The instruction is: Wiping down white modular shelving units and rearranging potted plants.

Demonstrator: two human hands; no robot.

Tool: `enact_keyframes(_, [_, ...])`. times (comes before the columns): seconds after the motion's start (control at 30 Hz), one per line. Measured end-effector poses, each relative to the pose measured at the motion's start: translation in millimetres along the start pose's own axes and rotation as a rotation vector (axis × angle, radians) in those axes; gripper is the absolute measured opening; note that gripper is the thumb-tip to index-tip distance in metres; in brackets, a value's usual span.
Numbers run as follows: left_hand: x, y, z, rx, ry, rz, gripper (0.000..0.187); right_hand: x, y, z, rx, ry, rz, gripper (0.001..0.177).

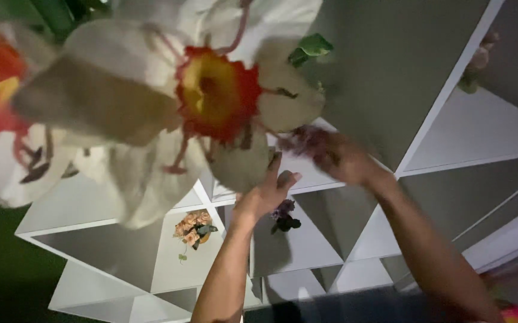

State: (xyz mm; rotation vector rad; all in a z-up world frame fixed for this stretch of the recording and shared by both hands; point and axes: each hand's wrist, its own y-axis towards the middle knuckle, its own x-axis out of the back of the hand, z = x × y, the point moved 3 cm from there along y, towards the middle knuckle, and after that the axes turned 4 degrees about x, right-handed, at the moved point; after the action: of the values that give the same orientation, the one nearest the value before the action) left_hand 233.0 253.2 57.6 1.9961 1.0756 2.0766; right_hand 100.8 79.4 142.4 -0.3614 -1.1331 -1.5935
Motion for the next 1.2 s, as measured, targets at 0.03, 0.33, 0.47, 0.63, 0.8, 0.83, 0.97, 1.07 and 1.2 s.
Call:
enact_keyframes(0.03, [2.3, -0.8, 1.1, 0.082, -0.058, 0.029, 0.08, 1.2, -3.2, -32.6, -0.23, -0.236, -0.018, 0.041])
enact_keyframes(0.33, [80.9, 11.4, -17.2, 0.282, -0.419, 0.231, 0.055, -5.5, 9.0, 23.5, 0.223, 0.037, -0.086, 0.023])
enact_keyframes(0.47, [90.7, 4.6, -23.0, 0.31, -0.345, 0.32, 0.069, 13.0, 12.5, 5.4, -0.029, -0.161, -0.058, 0.037])
enact_keyframes(0.63, [91.1, 9.5, -20.6, 0.262, -0.284, 0.388, 0.081, 13.8, 22.8, 4.9, -0.194, -0.393, -0.078, 0.042])
enact_keyframes(0.8, [98.9, 6.0, -25.7, 0.314, -0.488, 0.419, 0.079, -18.8, 5.4, -34.0, 0.299, -0.161, -0.078, 0.055])
enact_keyframes(0.83, [97.6, 6.1, -26.3, 0.269, -0.429, 0.372, 0.077, -11.2, 7.4, -31.8, 0.256, -0.128, -0.111, 0.032])
enact_keyframes(0.97, [48.8, 7.6, -6.7, 0.263, -0.307, 0.356, 0.081, 11.4, 12.8, -64.3, 0.169, -0.319, -0.135, 0.035])
enact_keyframes(1.07, [67.3, 6.1, -14.9, 0.308, -0.354, 0.391, 0.088, 19.0, 18.9, -2.5, -0.194, -0.277, -0.023, 0.048])
enact_keyframes(1.2, [33.2, 14.5, -0.3, -0.066, 0.527, 0.331, 0.078, 11.2, 12.4, 1.7, 0.028, -0.512, -0.114, 0.04])
